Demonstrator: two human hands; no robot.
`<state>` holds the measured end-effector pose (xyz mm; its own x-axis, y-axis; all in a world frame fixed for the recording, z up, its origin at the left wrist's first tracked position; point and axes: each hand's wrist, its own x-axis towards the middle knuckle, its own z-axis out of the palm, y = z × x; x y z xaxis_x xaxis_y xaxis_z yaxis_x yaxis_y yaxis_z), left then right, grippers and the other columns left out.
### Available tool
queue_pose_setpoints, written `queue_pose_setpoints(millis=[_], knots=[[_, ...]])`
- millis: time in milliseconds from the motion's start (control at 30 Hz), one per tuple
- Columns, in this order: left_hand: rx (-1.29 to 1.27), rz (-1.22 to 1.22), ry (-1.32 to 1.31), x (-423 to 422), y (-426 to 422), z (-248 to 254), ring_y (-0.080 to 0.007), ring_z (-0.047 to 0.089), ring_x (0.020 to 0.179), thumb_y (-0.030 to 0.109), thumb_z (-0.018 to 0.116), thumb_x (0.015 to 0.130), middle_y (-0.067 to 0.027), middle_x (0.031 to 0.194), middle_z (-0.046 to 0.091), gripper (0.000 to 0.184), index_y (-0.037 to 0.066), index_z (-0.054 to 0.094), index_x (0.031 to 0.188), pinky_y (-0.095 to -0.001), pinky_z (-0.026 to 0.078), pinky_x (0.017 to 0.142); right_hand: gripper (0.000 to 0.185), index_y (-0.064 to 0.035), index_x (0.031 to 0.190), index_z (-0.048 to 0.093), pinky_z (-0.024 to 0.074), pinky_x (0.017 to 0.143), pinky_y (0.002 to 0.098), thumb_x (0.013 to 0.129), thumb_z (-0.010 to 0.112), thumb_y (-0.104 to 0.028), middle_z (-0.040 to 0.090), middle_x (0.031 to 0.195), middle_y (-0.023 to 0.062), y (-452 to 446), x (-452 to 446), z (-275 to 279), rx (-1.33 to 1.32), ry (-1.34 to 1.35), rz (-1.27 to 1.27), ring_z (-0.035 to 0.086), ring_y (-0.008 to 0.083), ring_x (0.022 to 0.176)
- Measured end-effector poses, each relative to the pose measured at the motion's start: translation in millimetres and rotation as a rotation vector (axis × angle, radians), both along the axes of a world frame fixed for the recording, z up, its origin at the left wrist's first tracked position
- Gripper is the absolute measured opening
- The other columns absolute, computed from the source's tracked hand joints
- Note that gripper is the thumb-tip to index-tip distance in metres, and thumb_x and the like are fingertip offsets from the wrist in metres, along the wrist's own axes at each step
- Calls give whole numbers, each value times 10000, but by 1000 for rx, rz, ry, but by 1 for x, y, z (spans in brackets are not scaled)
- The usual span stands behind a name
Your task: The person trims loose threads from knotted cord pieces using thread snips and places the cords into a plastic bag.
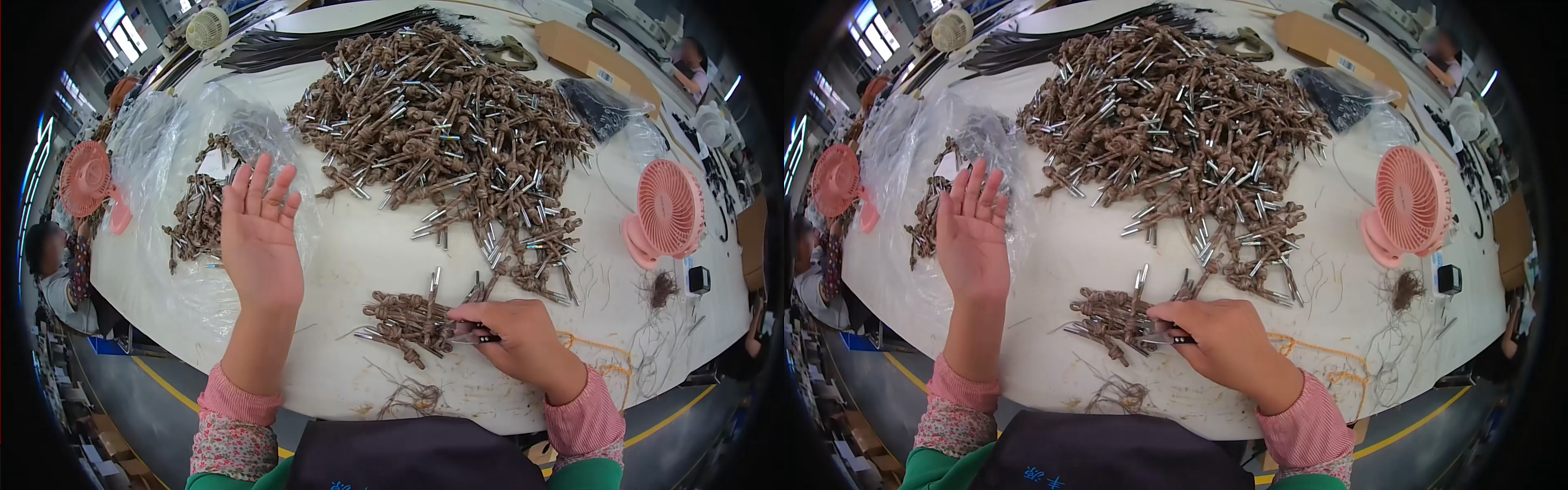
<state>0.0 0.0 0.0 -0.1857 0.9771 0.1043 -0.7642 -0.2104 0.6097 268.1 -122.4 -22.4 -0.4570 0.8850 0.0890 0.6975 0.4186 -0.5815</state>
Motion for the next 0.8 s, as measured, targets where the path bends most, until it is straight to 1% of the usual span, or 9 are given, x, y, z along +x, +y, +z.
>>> queue_pose_setpoints(millis=[67,133,167,267,300,400,600,733,800], knots=[[65,-55,483,16,-11,-6,-126,609,868,193,470,978,-169,1407,444,411,-9,416,1332,-241,443,782,197,-97,1120,630,484,577,253,935,589,-148,695,811,55,0,0,0,49,407,-122,627,153,629],[131,-355,710,29,-31,-6,-79,595,812,110,506,935,-126,1348,517,344,3,493,1262,-233,451,698,197,-70,1119,627,465,560,239,948,569,-148,667,767,40,-2,-2,7,-102,593,-182,605,119,625],[245,-442,858,39,-42,-6,-81,592,835,95,546,901,-127,1343,527,356,21,517,1248,-235,452,666,204,-44,1118,624,445,543,224,960,548,-148,638,723,24,-4,-1,13,-258,764,-242,583,86,620],[709,-425,1218,62,-58,-8,-201,648,960,119,644,872,-154,1269,582,406,48,519,1252,-283,492,853,229,-11,1123,598,391,491,187,987,502,-169,608,693,19,-7,0,26,-457,941,-267,508,37,543],[709,-426,1218,67,-64,-14,-201,648,960,119,644,872,-154,1269,582,406,48,519,1252,-283,492,853,235,-10,1125,591,373,475,175,993,492,-177,612,696,25,-8,1,26,-551,1039,-246,484,29,513],[240,-805,930,67,-74,-27,-142,648,973,129,618,920,-104,1025,685,282,4,563,1167,-259,514,796,218,-7,1098,581,349,448,169,986,511,-180,611,686,28,-9,-6,24,-511,1048,-259,449,15,483],[64,-998,700,63,-63,-30,-78,637,871,105,576,944,-63,952,689,213,-26,584,1112,-223,510,733,145,-3,1021,588,399,481,174,945,583,-127,637,716,25,-7,-7,16,-270,863,-369,545,25,564],[36,-917,686,69,-70,-31,-79,627,780,85,601,926,-68,932,692,225,-19,583,1124,-226,508,685,126,1,1000,594,441,519,181,937,589,-108,655,744,33,-8,-5,18,-351,835,-420,605,44,632],[153,-756,821,72,-74,-29,-67,619,754,79,630,906,-55,916,695,186,-6,617,1071,-231,504,652,146,9,1005,574,402,475,170,950,571,-126,623,730,50,-7,-8,12,-247,856,-357,528,37,543]])
